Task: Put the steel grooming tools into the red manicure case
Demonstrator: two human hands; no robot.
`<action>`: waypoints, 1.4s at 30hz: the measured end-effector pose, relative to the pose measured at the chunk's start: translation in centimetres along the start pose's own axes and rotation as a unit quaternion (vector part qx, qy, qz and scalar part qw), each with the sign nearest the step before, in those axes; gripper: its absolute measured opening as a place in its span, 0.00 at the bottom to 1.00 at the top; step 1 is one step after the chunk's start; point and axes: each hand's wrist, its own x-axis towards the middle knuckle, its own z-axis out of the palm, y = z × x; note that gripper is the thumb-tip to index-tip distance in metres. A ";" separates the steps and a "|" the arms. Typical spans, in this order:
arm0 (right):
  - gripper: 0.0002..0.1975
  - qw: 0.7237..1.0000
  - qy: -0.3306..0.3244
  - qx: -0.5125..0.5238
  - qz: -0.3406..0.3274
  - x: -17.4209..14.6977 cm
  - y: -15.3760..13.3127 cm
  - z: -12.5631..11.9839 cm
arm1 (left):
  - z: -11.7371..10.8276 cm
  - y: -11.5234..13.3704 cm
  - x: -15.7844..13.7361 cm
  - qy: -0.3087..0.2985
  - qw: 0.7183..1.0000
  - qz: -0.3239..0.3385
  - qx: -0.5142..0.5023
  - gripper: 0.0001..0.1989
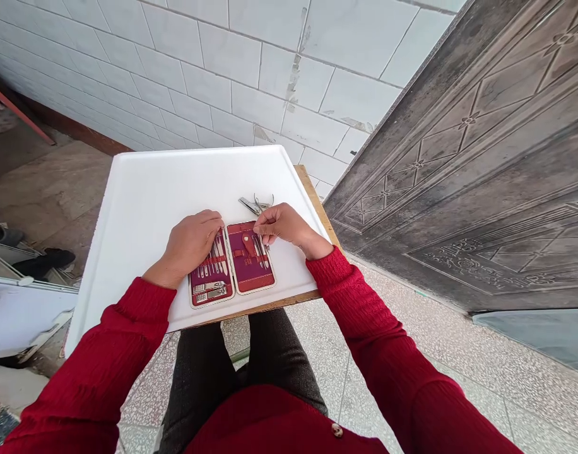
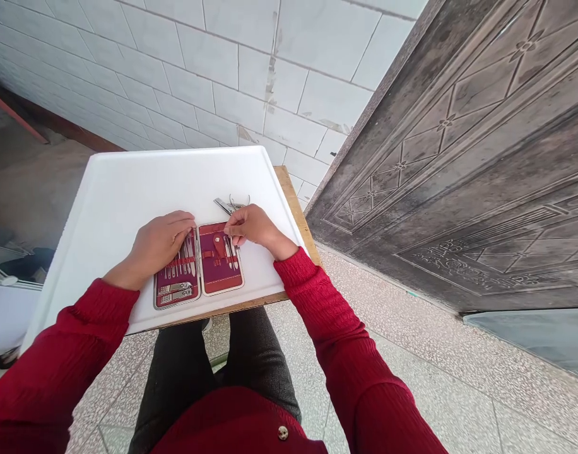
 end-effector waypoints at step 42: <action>0.07 0.936 0.233 -0.231 -0.130 2.3 -0.2 1.0 | -0.5 1.4 0.0 0.062 0.995 -0.036 -0.063 0.17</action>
